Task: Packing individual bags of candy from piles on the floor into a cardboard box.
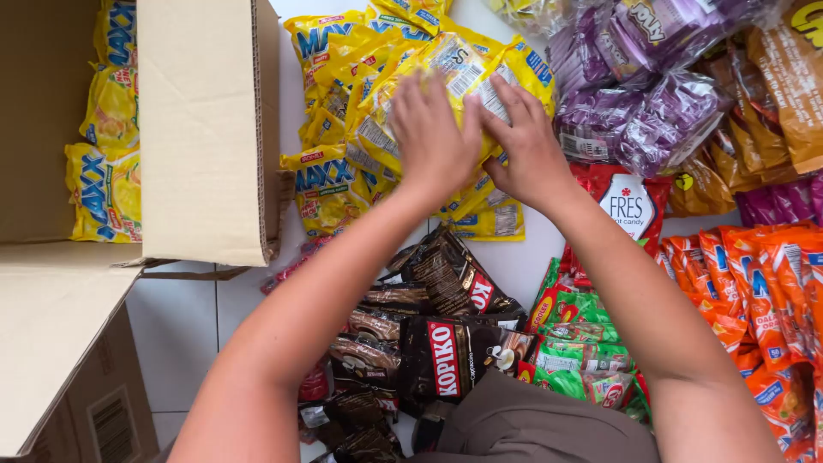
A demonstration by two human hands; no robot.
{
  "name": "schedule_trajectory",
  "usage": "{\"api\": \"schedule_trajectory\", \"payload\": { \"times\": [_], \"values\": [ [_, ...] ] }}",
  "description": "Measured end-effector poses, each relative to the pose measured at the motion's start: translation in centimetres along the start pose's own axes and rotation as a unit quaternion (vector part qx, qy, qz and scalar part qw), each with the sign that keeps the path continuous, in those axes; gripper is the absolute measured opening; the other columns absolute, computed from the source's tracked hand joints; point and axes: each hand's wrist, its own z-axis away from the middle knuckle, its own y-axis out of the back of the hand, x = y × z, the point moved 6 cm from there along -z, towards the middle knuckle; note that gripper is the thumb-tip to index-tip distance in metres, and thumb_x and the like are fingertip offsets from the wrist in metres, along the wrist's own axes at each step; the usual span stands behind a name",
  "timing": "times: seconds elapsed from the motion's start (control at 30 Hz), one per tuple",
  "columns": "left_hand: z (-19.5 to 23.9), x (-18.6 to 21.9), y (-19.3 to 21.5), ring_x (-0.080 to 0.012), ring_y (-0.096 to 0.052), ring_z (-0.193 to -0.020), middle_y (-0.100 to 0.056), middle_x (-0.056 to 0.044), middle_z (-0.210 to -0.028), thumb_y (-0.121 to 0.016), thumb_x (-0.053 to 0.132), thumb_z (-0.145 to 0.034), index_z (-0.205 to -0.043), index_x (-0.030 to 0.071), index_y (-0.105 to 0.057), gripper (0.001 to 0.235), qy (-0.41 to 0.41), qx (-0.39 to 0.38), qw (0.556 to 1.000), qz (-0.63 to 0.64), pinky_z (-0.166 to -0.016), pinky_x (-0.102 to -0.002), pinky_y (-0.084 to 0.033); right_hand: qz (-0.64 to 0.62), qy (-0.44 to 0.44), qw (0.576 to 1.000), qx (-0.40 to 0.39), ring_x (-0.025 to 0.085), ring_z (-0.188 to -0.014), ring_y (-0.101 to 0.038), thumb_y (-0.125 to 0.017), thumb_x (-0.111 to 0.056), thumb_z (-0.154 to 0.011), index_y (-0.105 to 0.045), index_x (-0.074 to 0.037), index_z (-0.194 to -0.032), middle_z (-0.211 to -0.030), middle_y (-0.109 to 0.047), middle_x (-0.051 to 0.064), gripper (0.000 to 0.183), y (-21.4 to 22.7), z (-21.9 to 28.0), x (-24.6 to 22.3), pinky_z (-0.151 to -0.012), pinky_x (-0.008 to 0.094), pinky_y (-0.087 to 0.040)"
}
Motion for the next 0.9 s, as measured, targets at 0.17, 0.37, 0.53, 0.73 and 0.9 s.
{"api": "schedule_trajectory", "payload": {
  "times": [0.17,0.37,0.53,0.73,0.9],
  "values": [
    [-2.5,-5.7,-2.1,-0.0426,-0.040,-0.139,-0.050,-0.021,-0.146,-0.055,0.050,-0.098,-0.140,0.001,-0.051,0.064,0.121,-0.126,0.985,0.001,-0.113,-0.061,-0.026,0.072,0.002,0.997,-0.016,0.043,-0.147,-0.036,-0.079,-0.007,-0.076,-0.052,-0.020,-0.156,-0.164,-0.036,0.020,0.086,-0.7,0.5,0.0,-0.122,0.053,-0.032],
    [-3.2,-7.8,-1.9,-0.0417,-0.049,-0.130,-0.063,-0.018,-0.132,-0.051,0.051,-0.101,-0.133,0.007,-0.062,0.056,0.098,-0.120,0.988,0.021,-0.110,-0.060,-0.031,0.179,0.055,0.982,0.014,0.035,-0.149,-0.041,-0.077,-0.010,-0.087,-0.053,-0.016,-0.156,-0.161,-0.045,0.014,0.074,-0.6,1.2,-0.3,-0.121,0.055,-0.033],
    [-4.8,-8.6,-0.2,-0.0317,-0.067,-0.106,-0.074,-0.014,-0.109,-0.045,0.058,-0.100,-0.108,0.012,-0.079,0.057,0.169,-0.133,0.971,0.100,-0.094,-0.052,-0.045,0.079,0.070,0.994,-0.002,0.037,-0.144,-0.049,-0.075,-0.003,-0.087,-0.055,-0.014,-0.151,-0.154,-0.054,0.013,0.068,0.9,1.3,0.1,-0.119,0.047,-0.040],
    [-5.2,-11.4,-1.7,-0.0253,-0.045,-0.072,-0.049,-0.013,-0.074,-0.041,0.065,-0.103,-0.100,0.005,-0.091,0.078,0.377,-0.151,0.817,0.409,-0.069,-0.041,-0.033,-0.360,-0.059,0.931,-0.017,0.025,-0.138,-0.053,-0.076,-0.006,-0.094,-0.051,-0.008,-0.149,-0.149,-0.055,0.009,0.060,1.6,2.5,4.5,-0.120,0.041,-0.042],
    [-6.7,-5.5,-0.7,-0.0141,-0.069,-0.094,-0.074,-0.008,-0.104,-0.074,0.033,-0.094,-0.111,0.003,-0.067,0.036,0.093,-0.156,0.779,0.600,-0.086,-0.032,-0.055,-0.677,-0.220,0.703,-0.025,0.019,-0.132,-0.059,-0.065,-0.026,-0.102,-0.048,-0.011,-0.148,-0.142,-0.060,0.003,0.052,1.2,1.5,3.9,-0.114,0.038,-0.048]
  ]
}}
